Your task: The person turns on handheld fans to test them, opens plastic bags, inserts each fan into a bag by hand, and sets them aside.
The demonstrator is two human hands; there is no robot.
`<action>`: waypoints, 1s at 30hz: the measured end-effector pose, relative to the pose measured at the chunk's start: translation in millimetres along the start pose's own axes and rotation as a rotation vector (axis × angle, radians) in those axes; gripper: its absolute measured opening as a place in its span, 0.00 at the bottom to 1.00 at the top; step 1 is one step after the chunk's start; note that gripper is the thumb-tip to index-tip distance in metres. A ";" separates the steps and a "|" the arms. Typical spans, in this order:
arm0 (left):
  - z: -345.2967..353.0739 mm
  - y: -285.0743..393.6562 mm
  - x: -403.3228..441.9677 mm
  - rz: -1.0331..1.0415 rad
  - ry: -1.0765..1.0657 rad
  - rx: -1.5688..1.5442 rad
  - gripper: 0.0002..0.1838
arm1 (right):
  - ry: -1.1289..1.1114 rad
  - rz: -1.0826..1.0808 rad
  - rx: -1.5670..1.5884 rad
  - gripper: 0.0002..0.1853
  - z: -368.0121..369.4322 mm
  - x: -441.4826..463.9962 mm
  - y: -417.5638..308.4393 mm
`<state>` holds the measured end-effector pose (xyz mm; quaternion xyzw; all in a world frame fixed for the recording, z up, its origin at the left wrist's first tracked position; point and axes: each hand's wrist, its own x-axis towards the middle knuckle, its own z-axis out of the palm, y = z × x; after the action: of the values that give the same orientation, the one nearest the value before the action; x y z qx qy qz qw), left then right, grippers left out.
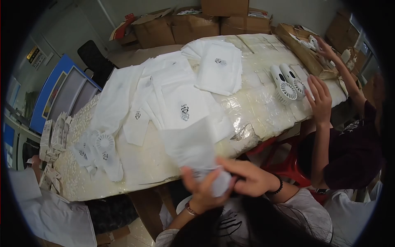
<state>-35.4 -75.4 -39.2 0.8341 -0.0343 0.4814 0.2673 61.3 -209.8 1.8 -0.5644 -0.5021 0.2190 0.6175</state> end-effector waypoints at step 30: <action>-126.9 -125.4 59.0 -0.081 -0.108 0.729 0.09 | 0.164 0.419 -1.124 0.20 -171.4 38.5 -29.4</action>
<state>-64.0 104.4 7.4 0.8994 0.1584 0.4063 -0.0309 216.6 -267.1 67.4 -0.9062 -0.3697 -0.0069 0.2052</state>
